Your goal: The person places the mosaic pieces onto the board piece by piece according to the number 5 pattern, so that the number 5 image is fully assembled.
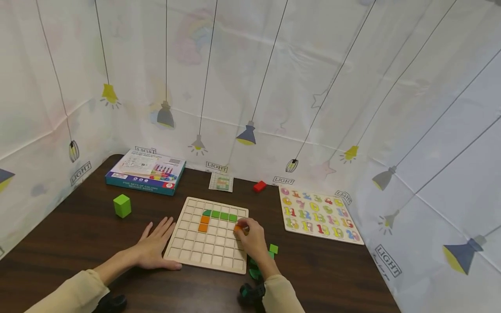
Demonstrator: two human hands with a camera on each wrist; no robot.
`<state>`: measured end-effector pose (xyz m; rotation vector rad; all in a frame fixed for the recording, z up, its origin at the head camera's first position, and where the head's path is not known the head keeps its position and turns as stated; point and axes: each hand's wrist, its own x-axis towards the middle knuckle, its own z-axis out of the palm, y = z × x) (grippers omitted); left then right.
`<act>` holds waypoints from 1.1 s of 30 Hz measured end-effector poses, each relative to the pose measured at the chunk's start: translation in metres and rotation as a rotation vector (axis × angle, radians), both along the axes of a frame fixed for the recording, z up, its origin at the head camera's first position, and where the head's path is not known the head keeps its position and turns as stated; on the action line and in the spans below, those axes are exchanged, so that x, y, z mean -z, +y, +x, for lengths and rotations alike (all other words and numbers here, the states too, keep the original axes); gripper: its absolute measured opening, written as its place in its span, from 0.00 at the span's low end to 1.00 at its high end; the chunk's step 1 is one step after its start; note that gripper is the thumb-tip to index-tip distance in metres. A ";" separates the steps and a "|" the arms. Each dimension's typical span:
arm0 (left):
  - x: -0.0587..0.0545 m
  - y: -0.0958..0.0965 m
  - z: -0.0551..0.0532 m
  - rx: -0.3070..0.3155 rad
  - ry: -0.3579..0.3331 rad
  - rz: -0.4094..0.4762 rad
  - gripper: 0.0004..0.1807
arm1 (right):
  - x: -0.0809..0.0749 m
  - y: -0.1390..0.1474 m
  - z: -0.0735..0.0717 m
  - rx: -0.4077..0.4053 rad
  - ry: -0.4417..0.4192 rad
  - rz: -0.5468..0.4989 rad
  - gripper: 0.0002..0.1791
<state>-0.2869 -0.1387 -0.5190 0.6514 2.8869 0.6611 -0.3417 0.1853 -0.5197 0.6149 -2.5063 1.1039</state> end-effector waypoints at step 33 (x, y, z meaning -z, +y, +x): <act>0.011 -0.002 -0.004 0.000 0.046 -0.015 0.72 | 0.004 -0.063 -0.002 -0.111 -0.037 0.039 0.13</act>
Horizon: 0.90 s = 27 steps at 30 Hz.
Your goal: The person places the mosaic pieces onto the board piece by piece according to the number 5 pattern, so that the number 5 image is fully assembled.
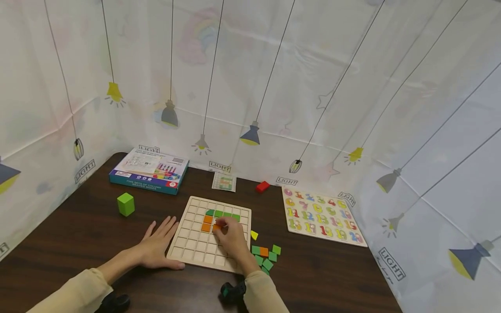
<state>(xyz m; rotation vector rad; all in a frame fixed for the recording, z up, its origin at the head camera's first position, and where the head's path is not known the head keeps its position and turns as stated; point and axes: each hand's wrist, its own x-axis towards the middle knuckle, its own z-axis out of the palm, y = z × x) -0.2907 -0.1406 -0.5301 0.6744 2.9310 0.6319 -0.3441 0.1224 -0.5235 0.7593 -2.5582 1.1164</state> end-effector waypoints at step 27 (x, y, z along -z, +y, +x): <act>-0.011 0.002 0.004 0.010 -0.035 0.030 0.70 | -0.001 0.005 0.001 -0.005 0.021 0.082 0.14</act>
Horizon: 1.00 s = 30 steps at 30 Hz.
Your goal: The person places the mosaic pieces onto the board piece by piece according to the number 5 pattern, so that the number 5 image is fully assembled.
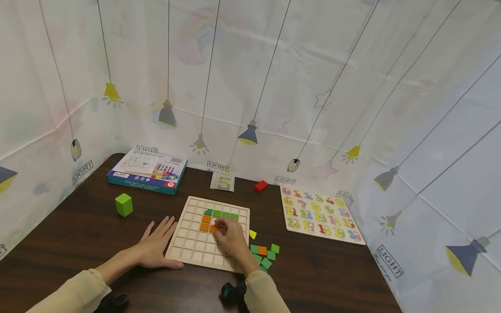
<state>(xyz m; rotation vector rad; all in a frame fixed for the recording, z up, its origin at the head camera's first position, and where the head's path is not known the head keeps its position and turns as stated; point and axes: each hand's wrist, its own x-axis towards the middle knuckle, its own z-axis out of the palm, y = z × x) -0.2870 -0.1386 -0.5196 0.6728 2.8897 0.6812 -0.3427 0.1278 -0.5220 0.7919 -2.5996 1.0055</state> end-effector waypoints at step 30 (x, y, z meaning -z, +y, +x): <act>-0.006 0.001 0.004 0.003 -0.005 0.019 0.69 | -0.001 0.120 0.015 0.248 0.048 -0.092 0.14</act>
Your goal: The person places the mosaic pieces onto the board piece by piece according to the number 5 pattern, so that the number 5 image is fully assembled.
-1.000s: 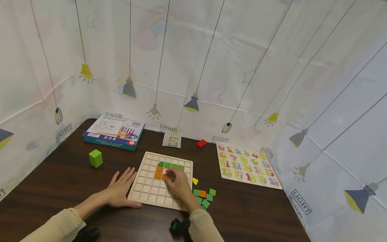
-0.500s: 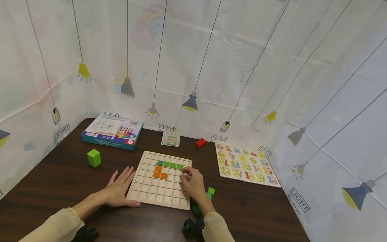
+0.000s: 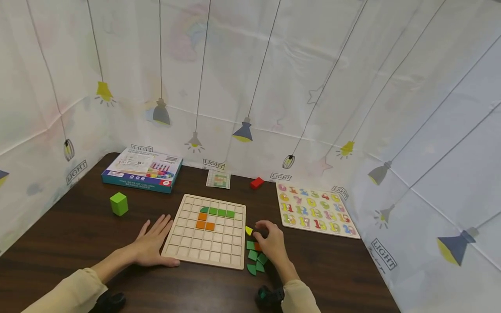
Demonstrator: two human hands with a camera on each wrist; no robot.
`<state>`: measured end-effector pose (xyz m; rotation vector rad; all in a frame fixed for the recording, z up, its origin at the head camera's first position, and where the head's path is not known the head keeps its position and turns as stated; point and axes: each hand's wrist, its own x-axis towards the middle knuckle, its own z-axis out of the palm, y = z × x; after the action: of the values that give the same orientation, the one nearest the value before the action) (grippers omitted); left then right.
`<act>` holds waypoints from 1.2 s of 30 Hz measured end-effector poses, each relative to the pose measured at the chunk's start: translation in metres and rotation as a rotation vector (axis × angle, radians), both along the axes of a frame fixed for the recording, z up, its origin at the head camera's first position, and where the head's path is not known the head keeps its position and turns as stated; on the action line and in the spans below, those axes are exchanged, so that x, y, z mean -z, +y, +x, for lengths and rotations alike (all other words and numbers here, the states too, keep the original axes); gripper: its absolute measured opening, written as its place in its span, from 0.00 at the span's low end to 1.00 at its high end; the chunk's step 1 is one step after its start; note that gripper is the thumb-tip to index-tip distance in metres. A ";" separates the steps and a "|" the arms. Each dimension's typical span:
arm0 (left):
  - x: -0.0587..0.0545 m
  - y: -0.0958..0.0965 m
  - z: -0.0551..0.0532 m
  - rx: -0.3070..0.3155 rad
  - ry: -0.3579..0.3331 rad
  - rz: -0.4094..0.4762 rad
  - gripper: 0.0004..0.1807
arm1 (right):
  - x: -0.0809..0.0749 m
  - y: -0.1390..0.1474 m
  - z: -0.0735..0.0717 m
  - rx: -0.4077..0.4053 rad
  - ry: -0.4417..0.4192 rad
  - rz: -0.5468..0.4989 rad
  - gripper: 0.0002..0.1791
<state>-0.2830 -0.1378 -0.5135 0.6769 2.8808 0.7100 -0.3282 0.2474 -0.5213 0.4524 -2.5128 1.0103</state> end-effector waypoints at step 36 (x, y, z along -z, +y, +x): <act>0.017 -0.002 -0.008 -0.018 0.026 -0.016 0.72 | -0.002 0.020 0.015 0.003 -0.239 0.049 0.11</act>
<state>-0.2908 -0.1394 -0.5307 0.6638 2.9161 0.6843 -0.3135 0.2670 -0.5196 0.3609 -2.7530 1.0590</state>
